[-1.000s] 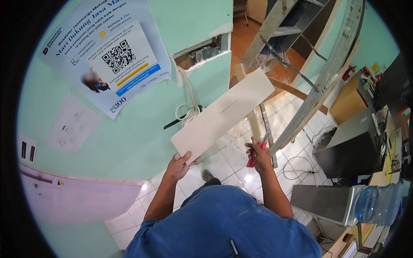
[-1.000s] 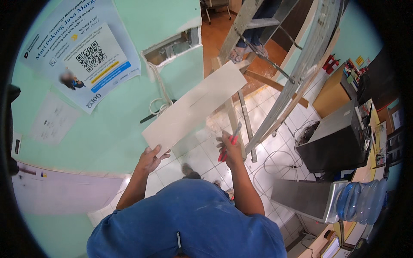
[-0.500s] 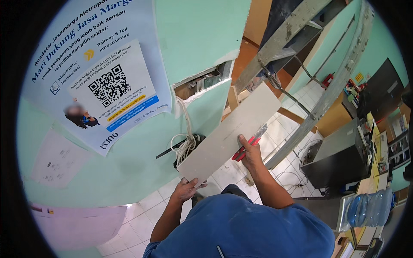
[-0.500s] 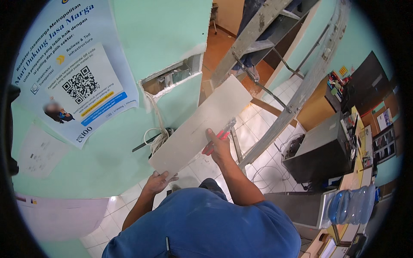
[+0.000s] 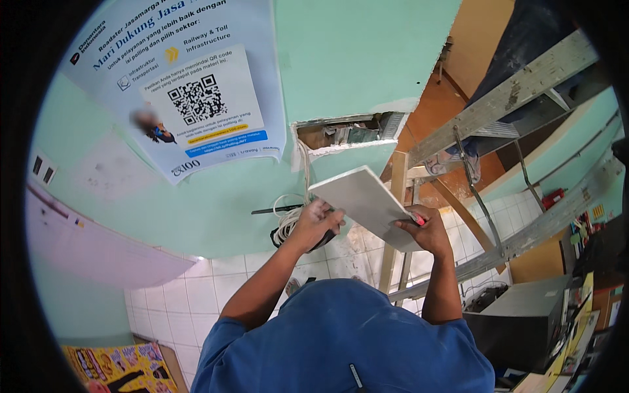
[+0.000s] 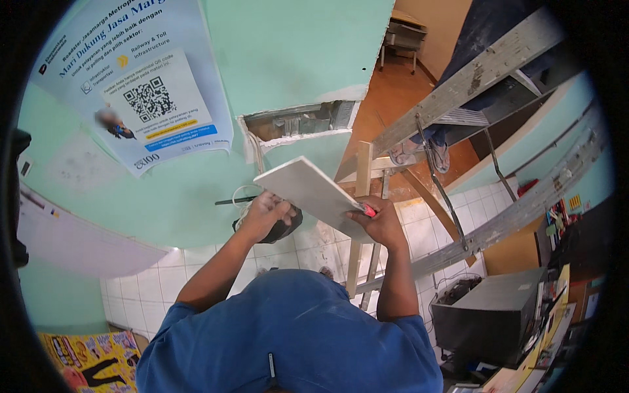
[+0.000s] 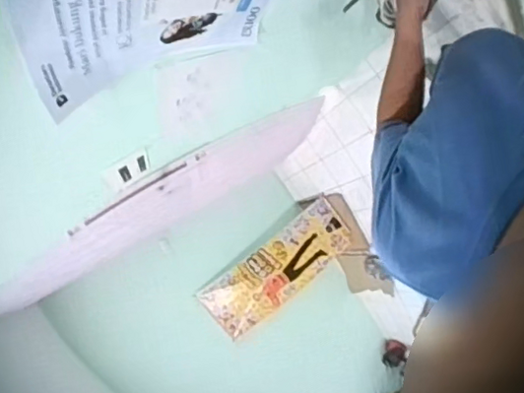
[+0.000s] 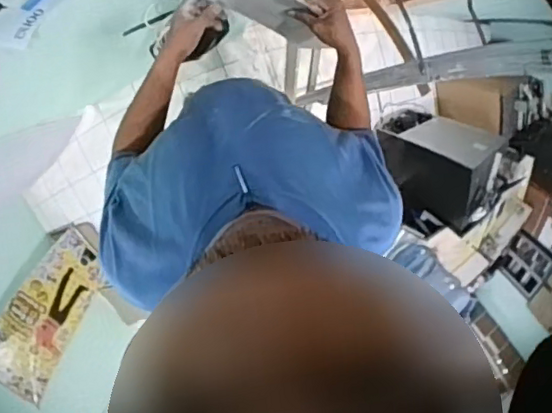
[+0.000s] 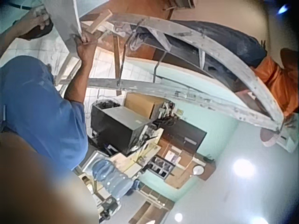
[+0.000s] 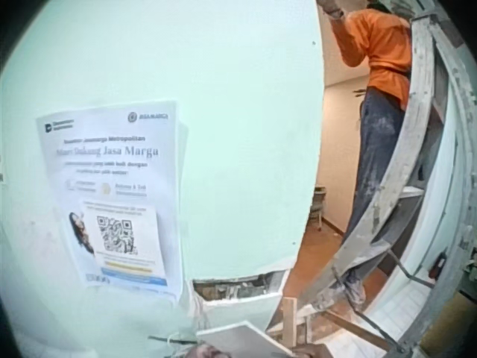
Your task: The person picks up a white rectangular panel from a pile of debris, walks through a building, and fits the panel into a rectangular opening in a light green wall. The person uses a red utility knife to trim the panel edges and repeatedly checks the fit by inserting and removing the panel.
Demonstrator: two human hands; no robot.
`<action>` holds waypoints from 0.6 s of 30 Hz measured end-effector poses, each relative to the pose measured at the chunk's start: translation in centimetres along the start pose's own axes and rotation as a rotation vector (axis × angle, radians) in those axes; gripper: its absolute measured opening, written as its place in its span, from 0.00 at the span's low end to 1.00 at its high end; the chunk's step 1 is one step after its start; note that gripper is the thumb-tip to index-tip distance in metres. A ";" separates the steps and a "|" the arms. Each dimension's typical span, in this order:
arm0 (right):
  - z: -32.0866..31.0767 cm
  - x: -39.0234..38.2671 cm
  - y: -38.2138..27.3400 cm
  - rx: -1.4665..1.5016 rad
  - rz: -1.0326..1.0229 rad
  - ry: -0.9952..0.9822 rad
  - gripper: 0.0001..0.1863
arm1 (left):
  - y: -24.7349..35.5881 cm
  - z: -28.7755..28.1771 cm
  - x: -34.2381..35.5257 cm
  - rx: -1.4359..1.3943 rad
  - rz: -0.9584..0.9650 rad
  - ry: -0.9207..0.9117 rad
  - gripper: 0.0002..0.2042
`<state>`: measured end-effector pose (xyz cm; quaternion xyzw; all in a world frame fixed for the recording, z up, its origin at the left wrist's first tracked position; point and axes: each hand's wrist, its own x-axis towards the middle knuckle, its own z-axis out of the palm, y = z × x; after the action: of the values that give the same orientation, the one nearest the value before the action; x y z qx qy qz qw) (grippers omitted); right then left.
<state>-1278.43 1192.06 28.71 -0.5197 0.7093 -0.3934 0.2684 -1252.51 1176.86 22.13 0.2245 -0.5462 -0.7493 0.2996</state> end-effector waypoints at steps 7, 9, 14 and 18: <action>-0.1 2.2 2.7 -0.224 -0.227 0.362 0.19 | -5.1 2.7 4.2 -0.486 0.010 0.185 0.19; 0.1 1.8 3.3 -0.259 -0.337 0.535 0.17 | -4.9 2.3 5.3 -0.569 0.081 0.201 0.20; 0.2 -0.4 4.4 -0.154 -0.308 0.654 0.12 | -1.9 2.8 6.8 -0.727 0.121 0.259 0.22; 0.8 0.5 4.7 0.260 0.154 0.651 0.17 | -0.2 4.3 8.3 -0.894 0.167 0.262 0.23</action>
<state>-1280.46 1192.05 24.38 -0.2735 0.7390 -0.6037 0.1209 -1261.42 1174.12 23.13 0.1217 -0.1437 -0.8497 0.4924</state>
